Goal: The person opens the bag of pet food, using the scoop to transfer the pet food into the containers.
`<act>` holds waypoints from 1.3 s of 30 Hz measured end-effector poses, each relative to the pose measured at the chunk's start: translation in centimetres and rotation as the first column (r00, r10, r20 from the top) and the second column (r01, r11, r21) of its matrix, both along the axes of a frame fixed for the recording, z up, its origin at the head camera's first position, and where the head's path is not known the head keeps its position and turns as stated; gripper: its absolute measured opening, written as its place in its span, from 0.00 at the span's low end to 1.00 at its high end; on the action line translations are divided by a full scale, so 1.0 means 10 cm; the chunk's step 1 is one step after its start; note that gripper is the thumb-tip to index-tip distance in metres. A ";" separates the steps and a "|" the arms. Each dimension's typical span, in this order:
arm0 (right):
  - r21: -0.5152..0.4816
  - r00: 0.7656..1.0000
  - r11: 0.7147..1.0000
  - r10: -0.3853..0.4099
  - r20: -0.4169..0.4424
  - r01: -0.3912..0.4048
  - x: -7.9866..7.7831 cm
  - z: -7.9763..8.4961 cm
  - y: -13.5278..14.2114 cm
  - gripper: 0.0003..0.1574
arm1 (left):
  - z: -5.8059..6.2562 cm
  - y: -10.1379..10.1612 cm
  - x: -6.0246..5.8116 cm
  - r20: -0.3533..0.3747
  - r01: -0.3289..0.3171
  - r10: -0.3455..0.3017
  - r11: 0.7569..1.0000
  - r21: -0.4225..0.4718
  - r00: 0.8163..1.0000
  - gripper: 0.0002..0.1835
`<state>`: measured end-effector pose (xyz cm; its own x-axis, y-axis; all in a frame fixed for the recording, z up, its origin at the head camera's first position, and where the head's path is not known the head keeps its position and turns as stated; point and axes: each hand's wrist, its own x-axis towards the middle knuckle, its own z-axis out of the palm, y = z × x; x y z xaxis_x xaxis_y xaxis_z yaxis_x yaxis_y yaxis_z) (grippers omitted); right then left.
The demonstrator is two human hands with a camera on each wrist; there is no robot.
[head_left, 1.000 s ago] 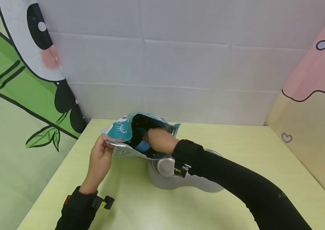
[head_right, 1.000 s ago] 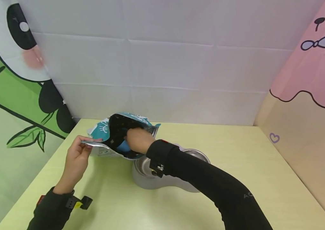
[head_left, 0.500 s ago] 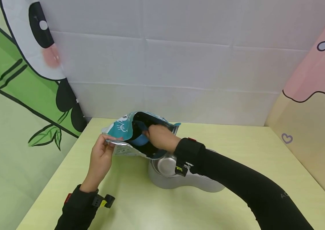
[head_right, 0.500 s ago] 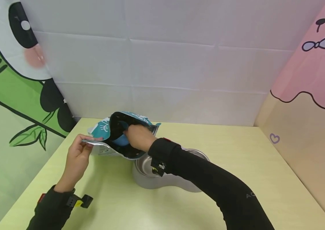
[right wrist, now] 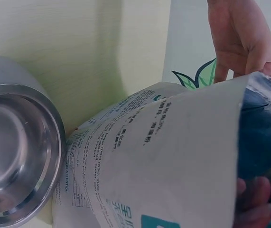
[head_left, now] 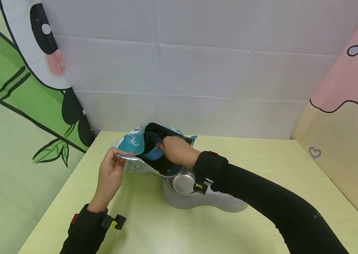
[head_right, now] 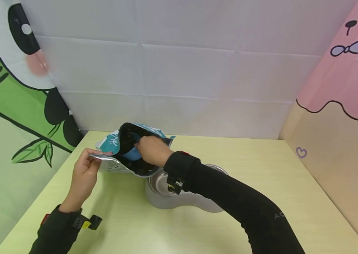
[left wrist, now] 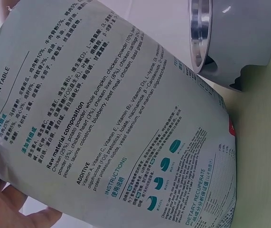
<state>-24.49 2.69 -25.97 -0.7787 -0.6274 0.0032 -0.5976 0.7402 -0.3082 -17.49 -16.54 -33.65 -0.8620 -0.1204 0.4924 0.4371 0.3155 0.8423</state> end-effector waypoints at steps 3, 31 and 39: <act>0.001 1.000 1.000 0.004 -0.005 -0.004 0.01 0.02 0.00 0.28 | 0.00 0.00 0.00 0.003 0.004 -0.004 1.000 0.010 1.000 0.05; -0.017 1.000 1.000 0.008 0.018 -0.008 0.20 0.18 0.13 0.29 | 0.00 -0.01 -0.02 0.018 -0.023 0.023 1.000 -0.008 1.000 0.06; -0.051 0.999 0.999 -0.014 0.033 0.016 0.25 0.20 0.23 0.27 | 0.01 -0.01 -0.03 0.009 -0.013 0.013 1.000 -0.004 1.000 0.06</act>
<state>-21.96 4.96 -23.95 -0.7884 -0.6151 0.0090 -0.5752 0.7319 -0.3653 -17.75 -16.64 -33.59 -0.8646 -0.1293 0.4855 0.4257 0.3247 0.8446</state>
